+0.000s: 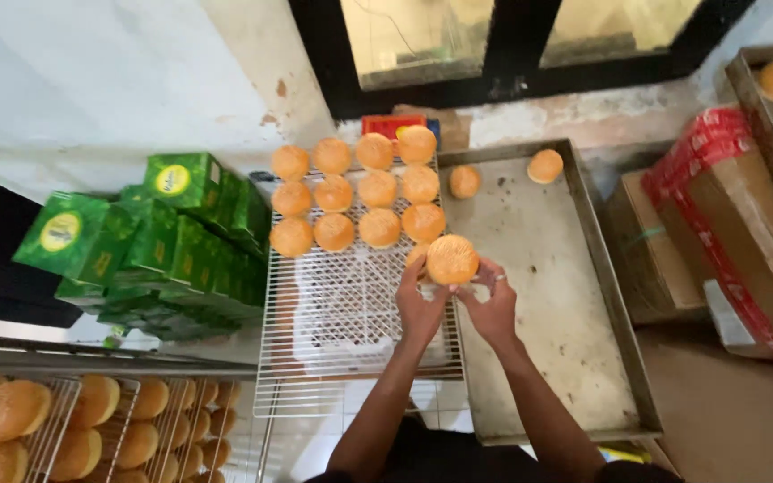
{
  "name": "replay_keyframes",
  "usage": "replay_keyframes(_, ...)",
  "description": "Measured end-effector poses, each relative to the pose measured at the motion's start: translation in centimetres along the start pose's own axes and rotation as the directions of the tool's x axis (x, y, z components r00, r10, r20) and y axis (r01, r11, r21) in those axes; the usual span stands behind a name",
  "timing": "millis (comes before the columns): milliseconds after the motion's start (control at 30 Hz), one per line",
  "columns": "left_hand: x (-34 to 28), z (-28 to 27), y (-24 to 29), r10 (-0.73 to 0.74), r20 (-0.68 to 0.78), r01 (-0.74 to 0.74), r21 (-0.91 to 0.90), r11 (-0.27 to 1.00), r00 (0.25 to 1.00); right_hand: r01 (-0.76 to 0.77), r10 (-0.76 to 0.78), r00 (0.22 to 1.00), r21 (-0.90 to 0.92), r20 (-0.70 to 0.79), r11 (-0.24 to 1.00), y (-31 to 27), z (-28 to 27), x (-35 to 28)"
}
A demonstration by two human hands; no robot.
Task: Arranging burger buns on a cooling rack.
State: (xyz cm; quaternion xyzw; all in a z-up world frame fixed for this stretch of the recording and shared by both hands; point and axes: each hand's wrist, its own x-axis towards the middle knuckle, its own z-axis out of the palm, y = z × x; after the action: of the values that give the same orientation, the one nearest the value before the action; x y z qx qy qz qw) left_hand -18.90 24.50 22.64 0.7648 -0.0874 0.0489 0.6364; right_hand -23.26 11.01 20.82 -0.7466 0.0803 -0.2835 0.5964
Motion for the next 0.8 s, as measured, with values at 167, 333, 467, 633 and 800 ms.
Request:
replay_keyframes(167, 0.3, -4.5, -0.7, 0.042, -0.04, -0.041, 0.016, 0.999, 0.998, -0.029, 0.036, 0.995, -0.075, 0.093, 0.997, -2.1, 3.8, -0.3)
replay_keyframes(333, 0.5, -8.4, -1.1, -0.05, -0.068, 0.055, 0.073, 0.996, 0.996, -0.085, 0.109, 0.981, -0.154, 0.16, 0.984, -3.4, 7.3, -1.5)
replay_keyframes(467, 0.8, -10.9, -3.4, 0.008, -0.071, 0.0, 0.108, 0.994, 0.997, -0.138, 0.168, 0.959, -0.143, 0.227, 0.98, -2.9, 9.6, -2.6)
replay_keyframes(633, 1.1, -12.5, -7.4, -0.023, -0.048, 0.026, 0.066, 0.998, 0.999, -0.274, 0.339, 0.906, -0.26, 0.254, 0.926, -3.4, 11.3, -3.0)
replay_keyframes(800, 1.9, -12.9, -8.0, -0.094, 0.014, 0.092, 0.103, 0.99, 0.995, -0.134, 0.209, 0.947, -0.289, 0.244, 0.948, -1.6, 12.0, -3.8)
